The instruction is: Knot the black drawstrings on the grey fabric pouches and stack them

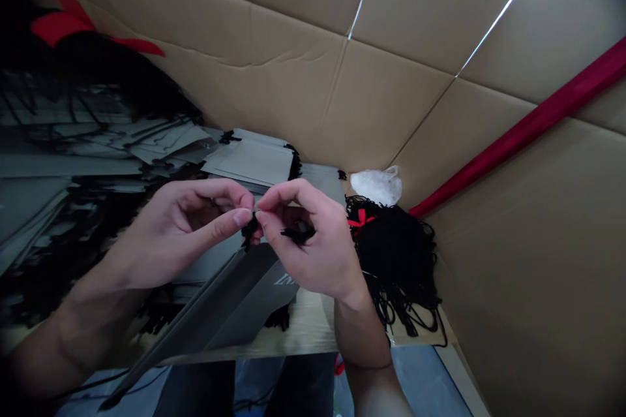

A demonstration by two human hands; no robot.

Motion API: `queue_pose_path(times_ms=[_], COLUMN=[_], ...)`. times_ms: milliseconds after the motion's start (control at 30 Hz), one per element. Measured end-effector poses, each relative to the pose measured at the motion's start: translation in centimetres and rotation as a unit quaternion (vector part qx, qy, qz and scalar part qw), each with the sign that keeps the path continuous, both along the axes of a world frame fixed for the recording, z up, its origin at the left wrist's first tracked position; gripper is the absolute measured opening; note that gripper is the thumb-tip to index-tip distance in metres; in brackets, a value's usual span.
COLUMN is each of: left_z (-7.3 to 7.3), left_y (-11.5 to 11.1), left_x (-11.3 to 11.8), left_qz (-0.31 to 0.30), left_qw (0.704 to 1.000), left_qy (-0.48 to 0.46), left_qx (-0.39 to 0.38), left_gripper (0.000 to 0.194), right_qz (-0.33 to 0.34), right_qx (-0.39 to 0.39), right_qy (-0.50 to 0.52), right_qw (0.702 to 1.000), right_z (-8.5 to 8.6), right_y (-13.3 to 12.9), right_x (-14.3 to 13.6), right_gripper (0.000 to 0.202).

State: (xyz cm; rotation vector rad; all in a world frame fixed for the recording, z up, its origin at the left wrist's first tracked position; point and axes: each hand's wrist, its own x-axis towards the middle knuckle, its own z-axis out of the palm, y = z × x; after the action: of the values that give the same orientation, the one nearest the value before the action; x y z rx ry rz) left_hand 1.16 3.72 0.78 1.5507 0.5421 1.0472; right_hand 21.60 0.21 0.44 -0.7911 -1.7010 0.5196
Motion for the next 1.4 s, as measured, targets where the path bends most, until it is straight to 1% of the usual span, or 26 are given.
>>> queue_pose_path(times_ms=[67,167,300,400,500,700,867,967,1033,1167,1300,1400], left_z=[0.0,0.1,-0.2,-0.5,-0.7,-0.6,-0.6,-0.6,-0.6,-0.4,-0.1,0.2], left_y=[-0.1,-0.2,0.0,0.4,0.7,0.7,0.8,0.8,0.7,0.6,0.4,0.2], left_x=[0.0,0.0,-0.1,-0.1,0.0,-0.2,-0.3,-0.3,-0.3,-0.5,-0.4,-0.4], left_qz=[0.001,-0.011,-0.025,-0.038,-0.043,-0.053,-0.050,-0.052,-0.051,-0.038,-0.017,-0.009], left_qw=[1.000,0.999,0.999,0.998,0.997,0.997,0.998,0.997,0.997,0.998,0.999,1.000], left_qy=[-0.009,-0.030,-0.028,-0.027,-0.027,-0.012,0.012,0.017,0.014,0.011,0.013,0.005], left_qx=[-0.001,-0.016,-0.035,-0.047,-0.061,-0.058,-0.042,-0.047,-0.048,-0.046,-0.036,-0.028], left_gripper=[0.012,0.014,0.018,0.018,0.011,0.010,0.009,0.011,0.011,0.011,0.009,0.006], right_qz=[0.000,-0.022,-0.037,-0.033,-0.018,-0.001,-0.006,-0.021,-0.026,-0.006,0.010,0.020], right_qx=[0.008,0.016,0.026,0.026,0.020,0.018,0.027,0.031,0.024,-0.008,-0.021,-0.028], right_qy=[-0.001,-0.008,-0.019,-0.018,-0.016,-0.018,-0.026,-0.041,-0.051,-0.069,-0.088,-0.084], right_qw=[1.000,1.000,0.999,0.999,1.000,1.000,0.999,0.998,0.998,0.998,0.996,0.996], right_z=[0.1,0.1,0.0,-0.1,-0.2,-0.2,-0.1,0.3,0.6,0.8,0.6,0.5], right_y=[0.0,0.0,0.0,0.0,0.0,-0.1,-0.1,-0.2,-0.2,0.1,0.4,0.4], right_x=[0.0,-0.1,0.0,0.2,0.3,0.4,0.5,0.6,0.8,1.0,1.1,1.1], right_gripper=[0.015,0.012,0.009,0.010,0.012,0.018,0.016,0.017,0.015,0.005,0.005,0.006])
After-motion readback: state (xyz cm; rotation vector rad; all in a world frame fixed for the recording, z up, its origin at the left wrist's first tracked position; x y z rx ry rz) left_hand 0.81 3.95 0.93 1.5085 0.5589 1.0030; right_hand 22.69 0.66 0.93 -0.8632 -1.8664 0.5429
